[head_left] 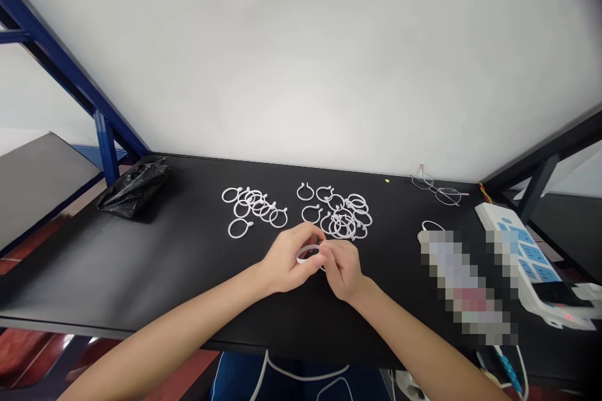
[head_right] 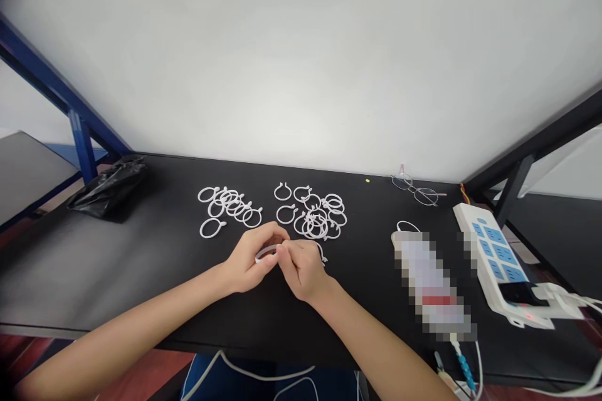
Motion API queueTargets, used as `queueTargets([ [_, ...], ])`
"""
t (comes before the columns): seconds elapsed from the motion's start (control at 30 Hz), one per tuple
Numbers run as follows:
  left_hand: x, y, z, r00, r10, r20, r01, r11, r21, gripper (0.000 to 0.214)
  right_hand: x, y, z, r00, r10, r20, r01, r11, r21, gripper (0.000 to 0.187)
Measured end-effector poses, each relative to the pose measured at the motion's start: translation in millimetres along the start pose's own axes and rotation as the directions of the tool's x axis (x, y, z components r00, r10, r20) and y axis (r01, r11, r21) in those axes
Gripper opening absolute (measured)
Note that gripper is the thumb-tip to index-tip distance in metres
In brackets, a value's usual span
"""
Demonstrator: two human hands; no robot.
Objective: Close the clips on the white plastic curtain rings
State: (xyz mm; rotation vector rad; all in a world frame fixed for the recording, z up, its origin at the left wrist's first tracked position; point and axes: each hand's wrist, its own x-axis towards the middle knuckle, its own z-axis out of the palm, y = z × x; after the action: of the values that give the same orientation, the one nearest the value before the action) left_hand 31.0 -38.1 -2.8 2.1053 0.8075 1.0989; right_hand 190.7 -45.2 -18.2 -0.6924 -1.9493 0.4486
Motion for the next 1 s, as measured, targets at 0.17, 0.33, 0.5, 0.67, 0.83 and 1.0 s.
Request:
queueTargets([
  [0.17,-3.3,0.1,-0.5,0.999,-0.040,-0.033,0.042,0.996,0.072,0.038,-2.7,-3.8,7.5,0.998,0.061,0.022,-0.060,0.997,-0.055,0.032],
  [0.33,-2.2,-1.8,0.1,0.994,-0.111,-0.013,0.112,0.987,0.115,0.043,1.4,-6.8,4.6,0.990,0.128,0.052,-0.124,0.990,-0.073,0.034],
  [0.5,-0.6,-1.3,1.4,0.997,-0.065,0.032,0.063,0.996,0.061,0.040,1.1,-6.6,3.0,0.989,0.145,0.028,-0.142,0.987,-0.077,0.037],
  [0.67,-0.2,-3.5,1.0,1.000,-0.024,0.015,0.022,0.996,0.084,0.037,0.2,-7.7,3.5,0.994,0.099,-0.037,-0.104,0.979,-0.173,0.039],
  [0.83,-0.7,-7.4,-1.7,0.999,0.005,-0.043,0.005,0.968,0.251,0.033,5.3,-12.4,2.5,0.997,0.066,-0.047,-0.077,0.947,-0.311,0.040],
  [1.0,-1.0,-7.1,-3.6,0.987,0.134,-0.085,-0.091,0.917,0.389,0.027,7.1,-16.4,3.2,0.999,0.027,-0.034,-0.037,0.940,-0.338,0.043],
])
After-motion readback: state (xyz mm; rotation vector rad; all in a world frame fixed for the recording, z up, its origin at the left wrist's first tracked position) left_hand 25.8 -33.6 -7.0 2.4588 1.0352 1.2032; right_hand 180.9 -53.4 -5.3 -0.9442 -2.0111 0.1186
